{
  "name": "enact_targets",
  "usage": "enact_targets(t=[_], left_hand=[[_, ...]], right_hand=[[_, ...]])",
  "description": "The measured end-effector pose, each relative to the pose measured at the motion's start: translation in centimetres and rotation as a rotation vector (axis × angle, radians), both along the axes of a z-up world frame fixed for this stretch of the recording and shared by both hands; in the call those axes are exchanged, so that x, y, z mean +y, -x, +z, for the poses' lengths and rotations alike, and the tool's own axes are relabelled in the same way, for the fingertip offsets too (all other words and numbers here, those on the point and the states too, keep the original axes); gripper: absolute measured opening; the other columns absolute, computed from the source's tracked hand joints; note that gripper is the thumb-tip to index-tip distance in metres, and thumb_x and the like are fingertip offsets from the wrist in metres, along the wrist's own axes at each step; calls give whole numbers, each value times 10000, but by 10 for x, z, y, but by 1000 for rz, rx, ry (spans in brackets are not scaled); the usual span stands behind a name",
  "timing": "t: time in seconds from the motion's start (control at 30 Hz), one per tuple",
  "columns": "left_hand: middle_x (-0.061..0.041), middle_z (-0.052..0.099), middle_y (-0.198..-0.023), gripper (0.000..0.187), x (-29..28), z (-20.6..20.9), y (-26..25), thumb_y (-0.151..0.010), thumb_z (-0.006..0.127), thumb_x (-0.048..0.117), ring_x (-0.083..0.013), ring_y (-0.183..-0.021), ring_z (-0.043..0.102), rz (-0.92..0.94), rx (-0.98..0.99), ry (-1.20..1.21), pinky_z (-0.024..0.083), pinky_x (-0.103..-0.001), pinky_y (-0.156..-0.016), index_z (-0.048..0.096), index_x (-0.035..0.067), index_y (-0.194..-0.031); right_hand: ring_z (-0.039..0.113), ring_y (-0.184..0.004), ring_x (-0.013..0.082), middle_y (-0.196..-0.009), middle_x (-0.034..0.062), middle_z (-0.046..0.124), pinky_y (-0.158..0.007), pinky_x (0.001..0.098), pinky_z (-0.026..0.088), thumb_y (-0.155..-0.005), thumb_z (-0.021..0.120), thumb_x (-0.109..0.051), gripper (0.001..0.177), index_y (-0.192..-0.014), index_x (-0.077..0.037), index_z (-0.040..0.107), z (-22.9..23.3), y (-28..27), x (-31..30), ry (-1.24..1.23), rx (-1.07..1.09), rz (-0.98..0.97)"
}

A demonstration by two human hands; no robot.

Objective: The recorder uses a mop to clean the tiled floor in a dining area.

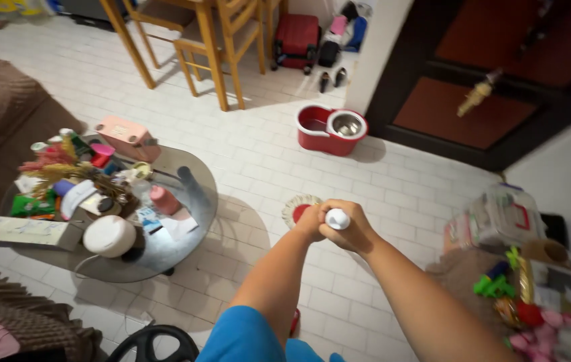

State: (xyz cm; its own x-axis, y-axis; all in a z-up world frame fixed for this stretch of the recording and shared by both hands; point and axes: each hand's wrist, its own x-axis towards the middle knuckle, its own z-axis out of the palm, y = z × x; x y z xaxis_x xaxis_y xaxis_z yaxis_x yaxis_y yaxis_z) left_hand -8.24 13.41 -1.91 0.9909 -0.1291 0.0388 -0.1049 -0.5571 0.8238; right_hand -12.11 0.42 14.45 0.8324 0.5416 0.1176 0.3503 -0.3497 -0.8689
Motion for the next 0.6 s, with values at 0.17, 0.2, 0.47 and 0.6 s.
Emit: enact_targets(t=[0.17,0.2,0.47,0.6], left_hand=[[-177,747,-1102,331,-48,-22,23,-764,724,217,-356,-1085,689,8,-44,68,557,-401,-889,717,83,-1067],[-174,750,-1104,316,-58,-28,22,-778,713,212,-350,-1092,693,4,-56,63,557,-396,-892,716,80,-1065],[-159,746,-1102,310,-157,-10,26,-789,702,204,-311,-1078,700,-68,-48,241,548,-385,-890,708,81,-1074],[-168,748,-1059,237,-193,-46,0,-818,679,189,-338,-1057,698,-126,-50,100,555,-408,-868,707,80,-1026]], right_hand=[[630,-716,137,-768,38,688,-662,292,539,-690,680,-31,107,-781,-72,642,-8,25,-45,-7,-55,10],[628,-710,142,-760,44,685,-654,296,538,-690,676,-30,101,-776,-70,641,-7,28,-53,-11,-40,3],[653,-724,139,-774,47,706,-673,297,550,-702,674,-41,84,-777,-72,652,5,36,-139,35,-85,-78],[665,-731,139,-768,51,715,-676,301,556,-712,676,-51,59,-764,-68,654,2,32,-161,16,-64,-136]])
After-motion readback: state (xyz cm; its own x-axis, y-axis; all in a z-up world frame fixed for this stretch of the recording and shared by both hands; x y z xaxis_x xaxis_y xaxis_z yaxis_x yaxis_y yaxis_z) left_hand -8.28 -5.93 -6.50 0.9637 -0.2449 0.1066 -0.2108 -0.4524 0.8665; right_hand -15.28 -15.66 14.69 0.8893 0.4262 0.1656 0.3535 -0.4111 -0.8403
